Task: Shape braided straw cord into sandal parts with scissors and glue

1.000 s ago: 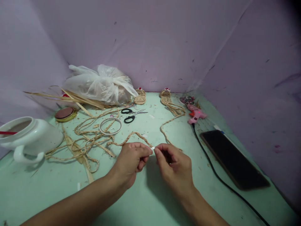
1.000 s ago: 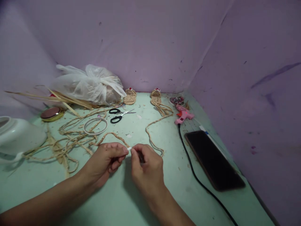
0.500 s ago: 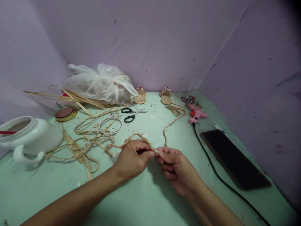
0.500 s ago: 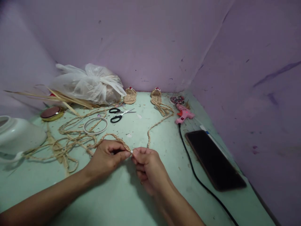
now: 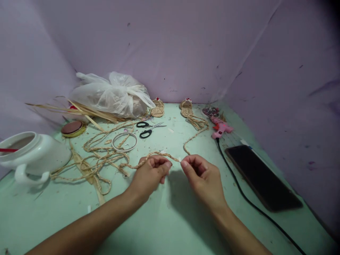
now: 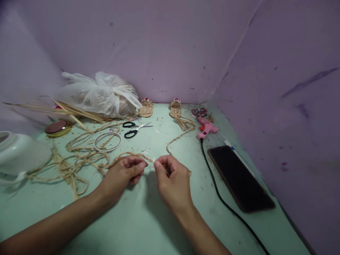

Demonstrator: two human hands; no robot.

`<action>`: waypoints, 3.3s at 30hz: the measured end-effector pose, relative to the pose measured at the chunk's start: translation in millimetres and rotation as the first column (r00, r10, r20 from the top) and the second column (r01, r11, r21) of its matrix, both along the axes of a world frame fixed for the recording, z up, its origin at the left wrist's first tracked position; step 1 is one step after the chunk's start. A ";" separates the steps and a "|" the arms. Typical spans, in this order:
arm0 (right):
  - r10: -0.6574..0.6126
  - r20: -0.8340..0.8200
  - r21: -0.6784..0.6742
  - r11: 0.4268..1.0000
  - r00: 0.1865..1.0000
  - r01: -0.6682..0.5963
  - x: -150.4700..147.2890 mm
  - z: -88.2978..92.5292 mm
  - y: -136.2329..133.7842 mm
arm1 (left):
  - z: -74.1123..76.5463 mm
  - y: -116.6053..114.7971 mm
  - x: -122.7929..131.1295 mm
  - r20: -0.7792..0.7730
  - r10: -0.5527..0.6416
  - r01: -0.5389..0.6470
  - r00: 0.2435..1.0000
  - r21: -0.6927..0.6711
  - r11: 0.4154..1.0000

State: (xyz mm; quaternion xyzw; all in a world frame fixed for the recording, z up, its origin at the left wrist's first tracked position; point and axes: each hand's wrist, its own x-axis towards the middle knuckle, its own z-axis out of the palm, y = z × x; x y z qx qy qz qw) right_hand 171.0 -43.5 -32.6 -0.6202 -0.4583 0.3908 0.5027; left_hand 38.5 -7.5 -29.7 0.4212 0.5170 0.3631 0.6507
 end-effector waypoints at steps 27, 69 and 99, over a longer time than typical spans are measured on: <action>-0.104 -0.949 -0.289 0.657 0.296 -0.696 1.4 1.3 1.8 | -2.0 -4.1 -6.2 0.071 -0.343 0.261 0.937 0.509 0.820; 0.009 0.166 0.005 1.000 0.986 -0.010 -1.2 -13.7 2.2 | -19.8 10.3 -2.6 0.376 0.022 -0.025 0.927 0.005 1.000; 0.128 -0.324 -0.138 0.974 0.937 -0.181 -10.8 -13.8 3.3 | -24.5 13.9 -2.8 0.246 -0.086 0.074 0.965 0.057 0.996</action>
